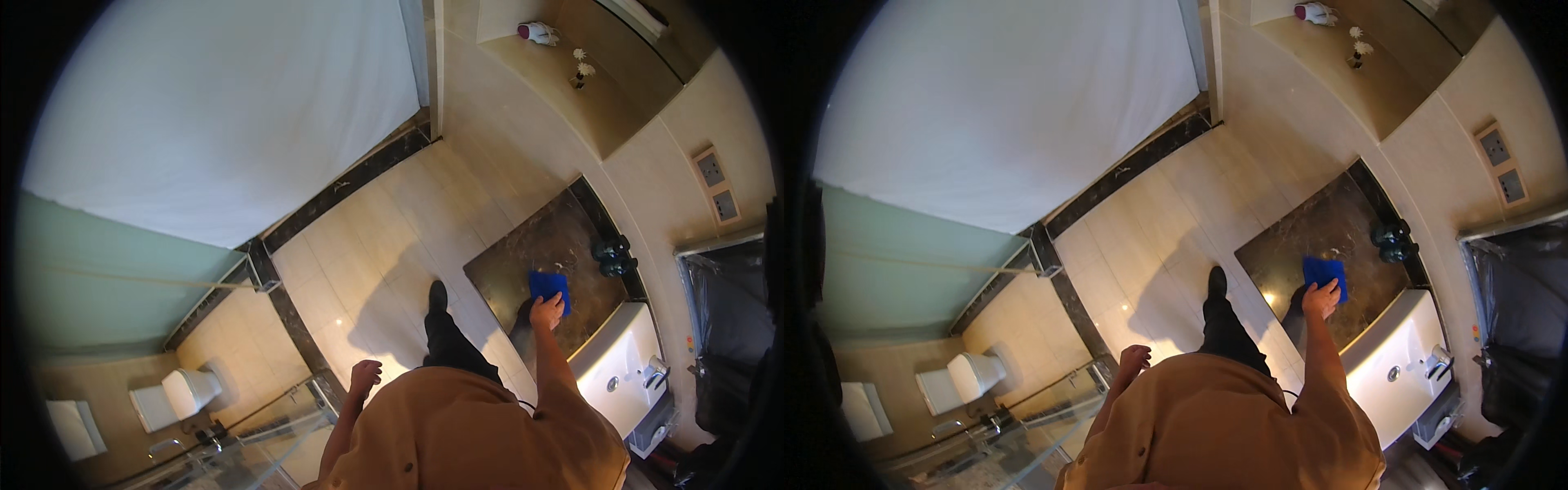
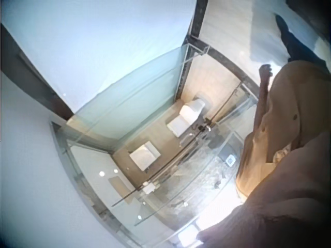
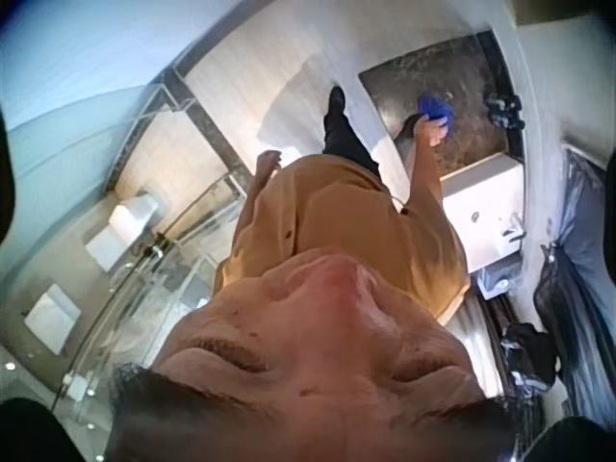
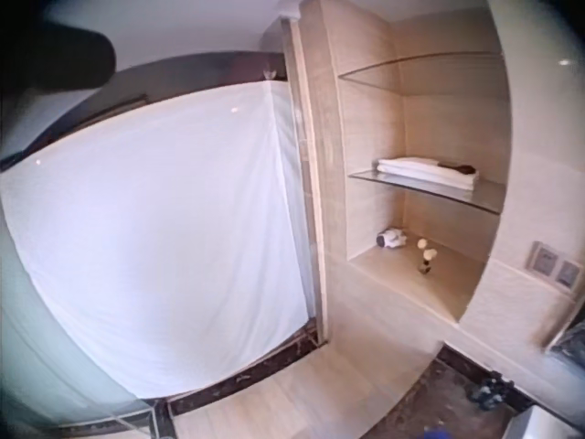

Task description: The person sweeps debris on the bathroom floor using a red broom, then wipes the glass shower door and a glass shelf using a blue cloth. The person also moves a small decorative flower arrangement on the shelf to clean underneath it.

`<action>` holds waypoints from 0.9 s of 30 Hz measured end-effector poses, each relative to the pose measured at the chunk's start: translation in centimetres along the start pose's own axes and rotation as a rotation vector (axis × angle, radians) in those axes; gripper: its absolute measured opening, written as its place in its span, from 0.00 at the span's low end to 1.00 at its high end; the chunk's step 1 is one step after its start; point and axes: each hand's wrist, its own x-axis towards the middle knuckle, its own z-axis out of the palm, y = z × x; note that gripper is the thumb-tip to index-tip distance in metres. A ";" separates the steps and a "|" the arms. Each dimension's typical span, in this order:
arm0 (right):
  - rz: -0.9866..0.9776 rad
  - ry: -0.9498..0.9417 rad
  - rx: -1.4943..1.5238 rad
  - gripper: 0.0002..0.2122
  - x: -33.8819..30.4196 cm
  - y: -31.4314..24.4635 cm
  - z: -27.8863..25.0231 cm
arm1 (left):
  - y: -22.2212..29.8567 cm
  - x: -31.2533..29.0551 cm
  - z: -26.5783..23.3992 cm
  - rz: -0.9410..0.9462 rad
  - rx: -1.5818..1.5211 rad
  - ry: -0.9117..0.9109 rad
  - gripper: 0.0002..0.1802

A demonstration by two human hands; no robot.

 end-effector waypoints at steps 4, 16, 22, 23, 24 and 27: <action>0.124 -0.054 -0.062 0.36 1.4 -2.0 0.9 | 6.9 3.5 1.4 0.076 0.149 -0.004 0.15; 0.075 -0.087 -0.001 0.36 4.2 -6.4 0.6 | 17.7 11.4 7.2 0.247 0.604 -0.162 0.14; 0.102 -0.110 -0.033 0.36 4.7 -8.8 0.4 | 21.7 16.4 7.3 0.245 0.563 -0.202 0.12; 0.116 -0.101 -0.051 0.36 4.7 -9.2 0.5 | 22.3 17.3 7.2 0.260 0.571 -0.218 0.12; 0.148 -0.101 -0.047 0.36 4.7 -9.5 0.4 | 22.9 18.2 7.1 0.274 0.581 -0.235 0.12; 0.232 -0.081 -0.042 0.35 5.2 -10.5 0.7 | 25.5 21.4 6.9 0.310 0.636 -0.275 0.13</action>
